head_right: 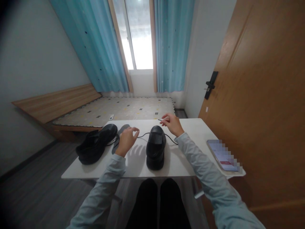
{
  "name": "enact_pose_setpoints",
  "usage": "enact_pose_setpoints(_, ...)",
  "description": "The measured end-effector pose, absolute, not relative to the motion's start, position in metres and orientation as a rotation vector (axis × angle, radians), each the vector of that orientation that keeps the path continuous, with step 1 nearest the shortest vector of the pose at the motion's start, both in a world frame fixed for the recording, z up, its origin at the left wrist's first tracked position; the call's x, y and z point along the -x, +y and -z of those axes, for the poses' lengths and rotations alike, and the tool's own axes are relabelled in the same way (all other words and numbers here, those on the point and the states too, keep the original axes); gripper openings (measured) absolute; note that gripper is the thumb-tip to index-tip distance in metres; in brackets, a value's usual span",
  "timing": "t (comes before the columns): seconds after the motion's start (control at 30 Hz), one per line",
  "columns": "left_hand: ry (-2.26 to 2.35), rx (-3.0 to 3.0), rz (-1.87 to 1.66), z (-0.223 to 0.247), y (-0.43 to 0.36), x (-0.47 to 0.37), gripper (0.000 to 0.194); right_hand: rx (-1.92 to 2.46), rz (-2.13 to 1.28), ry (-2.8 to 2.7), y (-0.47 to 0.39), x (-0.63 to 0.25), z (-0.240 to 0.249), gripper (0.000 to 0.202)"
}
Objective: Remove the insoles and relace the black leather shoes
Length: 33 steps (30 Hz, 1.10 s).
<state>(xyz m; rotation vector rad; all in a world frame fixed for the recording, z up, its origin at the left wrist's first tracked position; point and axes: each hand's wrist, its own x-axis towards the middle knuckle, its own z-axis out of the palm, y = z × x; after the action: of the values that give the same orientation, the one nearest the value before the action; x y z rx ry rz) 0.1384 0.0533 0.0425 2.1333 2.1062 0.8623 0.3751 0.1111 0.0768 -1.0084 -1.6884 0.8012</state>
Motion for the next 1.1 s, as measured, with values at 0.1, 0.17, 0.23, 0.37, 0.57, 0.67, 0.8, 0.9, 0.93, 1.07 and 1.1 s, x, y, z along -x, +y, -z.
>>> enact_pose_setpoints(0.1, 1.721, -2.063, -0.853, -0.041, 0.045, -0.162, 0.04, 1.082, -0.677, -1.891, 0.112, -0.358, -0.078, 0.005)
enact_pose_setpoints(0.17, 1.701, -2.084, -0.849, -0.036, 0.042, -0.176, 0.052, 1.115, -0.52, -2.027, 0.115, -0.349, -0.078, 0.005)
enact_pose_setpoints(0.23, 1.759, -2.11, -0.844, -0.03, 0.039, -0.185, 0.05, 1.103, -0.373, -2.144, 0.12, -0.341, -0.077, 0.006)
enact_pose_setpoints(0.37, 1.798, -2.191, -0.824, -0.025, 0.034, -0.189, 0.031, 1.039, -0.236, -2.349, 0.13, -0.331, -0.071, 0.012)
enact_pose_setpoints(0.57, 1.876, -2.322, -0.64, -0.027, 0.03, -0.187, 0.028, 0.996, -0.146, -2.55, 0.137, -0.32, -0.061, 0.016)
enact_pose_setpoints(0.67, 1.878, -2.363, -0.557, -0.03, 0.03, -0.186, 0.031, 0.995, -0.197, -2.604, 0.138, -0.316, -0.062, 0.017)
enact_pose_setpoints(0.8, 1.869, -2.388, -0.47, -0.037, 0.029, -0.186, 0.028, 0.949, -0.251, -2.641, 0.14, -0.315, -0.069, 0.017)
enact_pose_setpoints(0.9, 1.867, -2.404, -0.397, -0.041, 0.028, -0.186, 0.028, 0.931, -0.22, -2.713, 0.143, -0.313, -0.074, 0.018)
enact_pose_setpoints(0.93, 1.865, -2.409, -0.38, -0.042, 0.028, -0.186, 0.028, 0.932, -0.207, -2.732, 0.144, -0.312, -0.075, 0.018)
enact_pose_setpoints(1.07, 1.852, -2.417, -0.372, -0.043, 0.029, -0.185, 0.025, 0.905, -0.187, -2.786, 0.144, -0.305, -0.076, 0.021)
enact_pose_setpoints(1.1, 1.847, -2.418, -0.38, -0.042, 0.029, -0.184, 0.026, 0.889, -0.184, -2.804, 0.144, -0.304, -0.076, 0.022)
